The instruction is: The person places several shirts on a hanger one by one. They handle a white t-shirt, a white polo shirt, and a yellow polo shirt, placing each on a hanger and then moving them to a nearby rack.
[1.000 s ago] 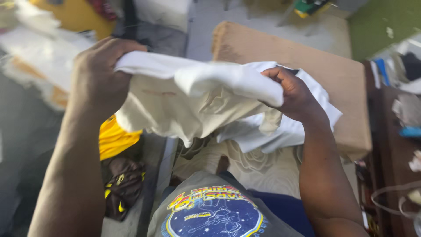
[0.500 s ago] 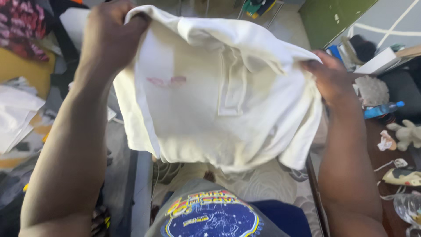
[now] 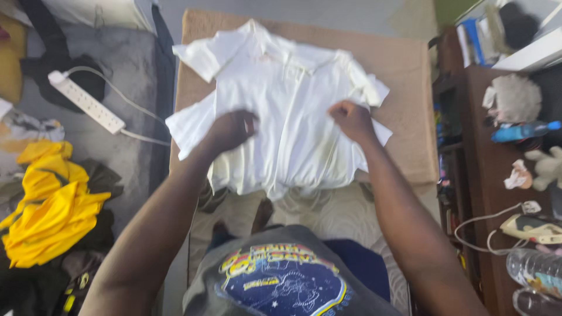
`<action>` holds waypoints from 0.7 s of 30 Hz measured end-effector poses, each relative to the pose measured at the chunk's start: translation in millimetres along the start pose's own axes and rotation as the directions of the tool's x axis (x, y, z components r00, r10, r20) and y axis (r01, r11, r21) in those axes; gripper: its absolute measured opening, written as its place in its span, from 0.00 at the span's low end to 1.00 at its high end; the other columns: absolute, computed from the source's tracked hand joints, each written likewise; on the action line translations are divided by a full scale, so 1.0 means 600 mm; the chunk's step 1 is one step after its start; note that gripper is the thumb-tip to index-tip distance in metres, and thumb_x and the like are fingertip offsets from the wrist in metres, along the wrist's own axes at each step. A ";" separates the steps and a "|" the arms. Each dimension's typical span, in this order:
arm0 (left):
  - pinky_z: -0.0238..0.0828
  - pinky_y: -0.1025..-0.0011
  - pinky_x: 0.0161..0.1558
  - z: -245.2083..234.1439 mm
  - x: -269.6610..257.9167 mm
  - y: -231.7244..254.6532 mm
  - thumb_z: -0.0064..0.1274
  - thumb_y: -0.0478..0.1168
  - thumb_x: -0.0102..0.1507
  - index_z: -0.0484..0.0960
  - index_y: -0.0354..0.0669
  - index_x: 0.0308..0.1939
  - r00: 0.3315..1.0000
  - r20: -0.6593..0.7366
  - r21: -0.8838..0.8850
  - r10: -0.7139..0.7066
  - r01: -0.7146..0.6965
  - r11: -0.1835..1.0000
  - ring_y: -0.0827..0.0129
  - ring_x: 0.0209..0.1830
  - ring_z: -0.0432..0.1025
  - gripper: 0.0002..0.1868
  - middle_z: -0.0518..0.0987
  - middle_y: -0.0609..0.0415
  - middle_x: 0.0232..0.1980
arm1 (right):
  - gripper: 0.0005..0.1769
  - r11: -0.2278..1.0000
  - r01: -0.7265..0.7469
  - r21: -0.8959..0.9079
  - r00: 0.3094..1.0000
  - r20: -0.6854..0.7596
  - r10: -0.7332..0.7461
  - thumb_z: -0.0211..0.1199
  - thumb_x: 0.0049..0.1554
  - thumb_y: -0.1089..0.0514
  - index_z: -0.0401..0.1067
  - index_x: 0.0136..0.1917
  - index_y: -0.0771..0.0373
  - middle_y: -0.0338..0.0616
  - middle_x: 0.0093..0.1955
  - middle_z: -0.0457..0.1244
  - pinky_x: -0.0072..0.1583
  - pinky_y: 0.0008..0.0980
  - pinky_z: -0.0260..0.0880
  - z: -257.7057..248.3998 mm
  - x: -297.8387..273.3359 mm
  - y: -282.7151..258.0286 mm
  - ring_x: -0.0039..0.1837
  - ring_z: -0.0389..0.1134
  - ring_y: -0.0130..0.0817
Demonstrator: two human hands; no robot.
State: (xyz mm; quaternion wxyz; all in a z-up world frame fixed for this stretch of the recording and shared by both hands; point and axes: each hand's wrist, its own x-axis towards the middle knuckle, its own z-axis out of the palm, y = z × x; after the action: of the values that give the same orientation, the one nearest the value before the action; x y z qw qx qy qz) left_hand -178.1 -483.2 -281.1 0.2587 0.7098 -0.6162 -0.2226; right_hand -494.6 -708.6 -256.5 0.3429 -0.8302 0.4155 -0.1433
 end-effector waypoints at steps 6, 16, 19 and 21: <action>0.73 0.54 0.52 0.121 -0.219 0.056 0.55 0.45 0.59 0.84 0.49 0.42 0.900 0.406 0.059 -0.161 0.150 0.987 0.51 0.50 0.77 0.10 0.84 0.50 0.47 | 0.28 0.854 -0.500 -0.146 0.718 0.480 0.503 0.66 0.55 0.36 0.80 0.42 0.66 0.48 0.36 0.70 0.45 0.39 0.71 0.170 -0.254 0.043 0.39 0.72 0.39; 0.72 0.54 0.53 0.138 -0.267 0.115 0.53 0.44 0.63 0.82 0.49 0.50 0.886 0.426 0.053 -0.185 0.179 0.982 0.50 0.51 0.76 0.13 0.81 0.48 0.52 | 0.26 0.487 -0.731 0.478 0.675 0.404 0.617 0.69 0.53 0.39 0.75 0.55 0.60 0.40 0.56 0.69 0.49 0.37 0.65 0.345 -0.339 0.135 0.56 0.67 0.34; 0.69 0.55 0.57 0.129 -0.272 0.132 0.59 0.41 0.57 0.79 0.48 0.55 0.948 0.311 0.028 -0.066 0.061 0.998 0.54 0.59 0.72 0.22 0.78 0.50 0.55 | 0.23 0.509 -0.764 0.397 0.645 0.486 0.589 0.66 0.57 0.40 0.77 0.53 0.62 0.41 0.55 0.70 0.53 0.36 0.66 0.325 -0.337 0.125 0.56 0.68 0.31; 0.66 0.56 0.59 0.128 -0.262 0.149 0.62 0.42 0.55 0.76 0.47 0.58 0.940 0.337 0.050 -0.061 0.047 0.998 0.54 0.61 0.69 0.27 0.74 0.50 0.57 | 0.19 0.488 -0.757 0.434 0.653 0.508 0.562 0.65 0.58 0.44 0.77 0.52 0.60 0.40 0.53 0.69 0.53 0.37 0.68 0.294 -0.339 0.112 0.55 0.69 0.29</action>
State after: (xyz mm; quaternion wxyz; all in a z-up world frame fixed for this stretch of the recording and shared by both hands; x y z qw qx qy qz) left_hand -316.9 -344.0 -282.8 0.1281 0.6830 -0.6362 -0.3353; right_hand -566.8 -497.3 -421.1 0.6789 -0.4542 0.5770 0.0018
